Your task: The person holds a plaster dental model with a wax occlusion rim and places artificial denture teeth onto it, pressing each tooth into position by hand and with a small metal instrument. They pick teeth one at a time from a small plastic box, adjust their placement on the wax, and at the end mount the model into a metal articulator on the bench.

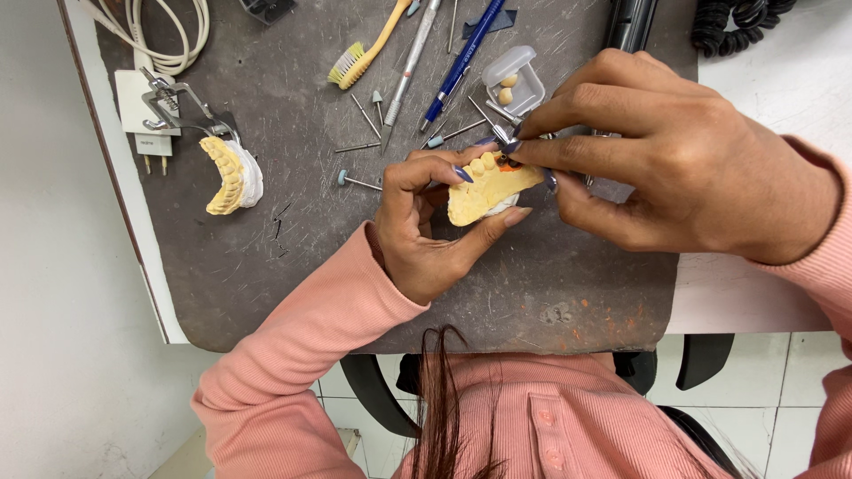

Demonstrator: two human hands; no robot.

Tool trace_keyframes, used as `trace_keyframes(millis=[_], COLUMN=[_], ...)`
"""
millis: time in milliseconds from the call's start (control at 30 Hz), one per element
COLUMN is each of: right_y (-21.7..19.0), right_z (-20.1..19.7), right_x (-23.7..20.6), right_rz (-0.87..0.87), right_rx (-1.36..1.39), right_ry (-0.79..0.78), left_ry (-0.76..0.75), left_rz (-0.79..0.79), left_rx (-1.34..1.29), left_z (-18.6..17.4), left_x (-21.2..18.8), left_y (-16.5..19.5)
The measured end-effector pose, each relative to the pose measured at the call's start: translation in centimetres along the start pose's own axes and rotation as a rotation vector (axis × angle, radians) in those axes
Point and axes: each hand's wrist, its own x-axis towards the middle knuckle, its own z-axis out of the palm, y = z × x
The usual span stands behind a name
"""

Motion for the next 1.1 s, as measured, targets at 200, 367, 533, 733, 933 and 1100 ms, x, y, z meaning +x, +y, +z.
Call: trace_keyframes(millis=[200,367,533,733,933,1100], right_y=[-0.1,0.2,0.1,-0.5,-0.9,-0.7], right_z=[-0.2,-0.2,-0.4,-0.7,-0.9,-1.0], right_x=[-0.2,-0.1,-0.2,0.0,0.1,0.0], right_rz=[-0.010,0.009,0.053,0.008,-0.086,-0.087], right_rx=[-0.050,-0.016,0.011,-0.012,-0.141,-0.089], right_ry=[-0.038,-0.024,-0.024,-0.025,-0.035,-0.024], left_ry=[-0.014,-0.013,-0.018,-0.012,0.010,0.032], left_rz=[0.010,0.027,0.061,0.110,0.145,0.132], left_rx=[0.024,0.026,0.031,0.053,0.088,0.082], left_z=[-0.2,-0.2,-0.2,-0.2,-0.2,-0.1], left_x=[0.0,0.0,-0.2,-0.3,-0.2,-0.4], left_y=[0.1,0.0,-0.2,-0.3,-0.4,-0.3])
